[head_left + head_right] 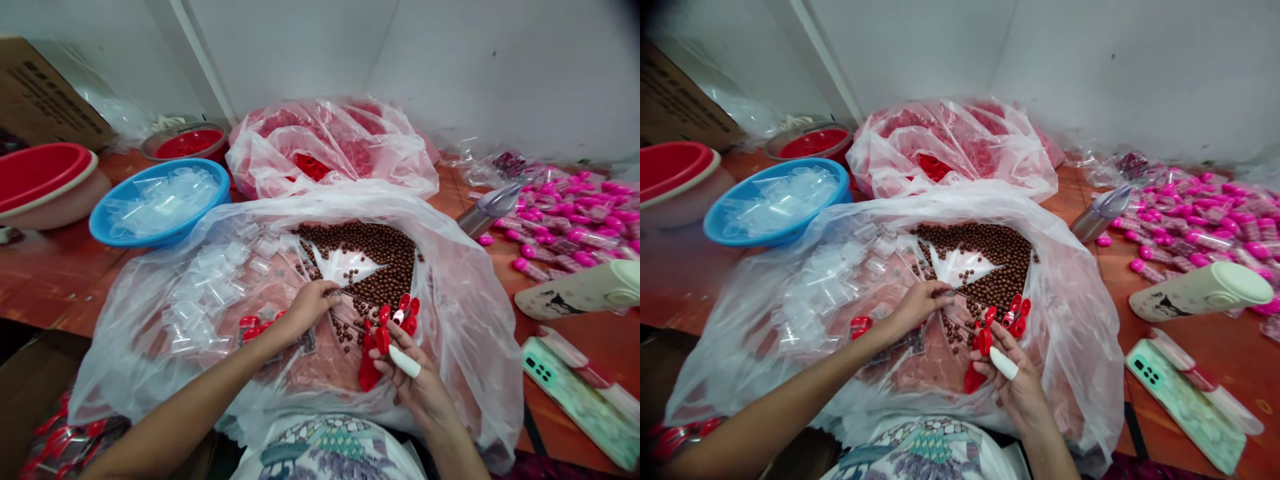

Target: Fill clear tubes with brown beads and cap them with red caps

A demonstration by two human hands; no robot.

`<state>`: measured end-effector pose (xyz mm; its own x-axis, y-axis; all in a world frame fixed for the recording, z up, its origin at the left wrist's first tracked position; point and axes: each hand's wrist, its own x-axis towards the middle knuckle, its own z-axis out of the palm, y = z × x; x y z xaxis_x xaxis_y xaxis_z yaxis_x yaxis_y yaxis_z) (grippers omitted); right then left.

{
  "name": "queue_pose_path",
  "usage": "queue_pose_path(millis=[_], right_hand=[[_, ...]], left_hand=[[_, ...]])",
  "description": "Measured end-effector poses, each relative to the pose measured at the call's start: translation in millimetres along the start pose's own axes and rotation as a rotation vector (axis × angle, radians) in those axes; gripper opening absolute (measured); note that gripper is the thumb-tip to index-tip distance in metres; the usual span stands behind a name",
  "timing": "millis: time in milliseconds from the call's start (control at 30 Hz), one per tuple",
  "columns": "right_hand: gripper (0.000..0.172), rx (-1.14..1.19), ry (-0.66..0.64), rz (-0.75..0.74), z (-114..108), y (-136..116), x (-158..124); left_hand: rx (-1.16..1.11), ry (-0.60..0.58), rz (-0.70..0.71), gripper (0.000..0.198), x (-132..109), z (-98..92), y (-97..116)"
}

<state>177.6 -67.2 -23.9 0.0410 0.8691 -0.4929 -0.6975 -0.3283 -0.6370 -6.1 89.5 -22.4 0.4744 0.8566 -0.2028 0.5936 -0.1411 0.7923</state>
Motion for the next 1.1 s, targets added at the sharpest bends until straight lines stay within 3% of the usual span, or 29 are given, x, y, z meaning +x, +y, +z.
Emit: queue_pose_path(millis=[267, 500, 1100], right_hand=[[0.045, 0.062, -0.01, 0.022, -5, 1, 1], [0.047, 0.061, -0.011, 0.027, -6, 2, 0], [0.044, 0.152, 0.004, -0.083, -27, -21, -12]], left_hand=[[0.068, 0.051, 0.11, 0.031, -1, -1.5, 4], [0.106, -0.014, -0.065, 0.026, 10, 8.7, 10], [-0.331, -0.253, -0.257, 0.019, 29, 65.7, 21]])
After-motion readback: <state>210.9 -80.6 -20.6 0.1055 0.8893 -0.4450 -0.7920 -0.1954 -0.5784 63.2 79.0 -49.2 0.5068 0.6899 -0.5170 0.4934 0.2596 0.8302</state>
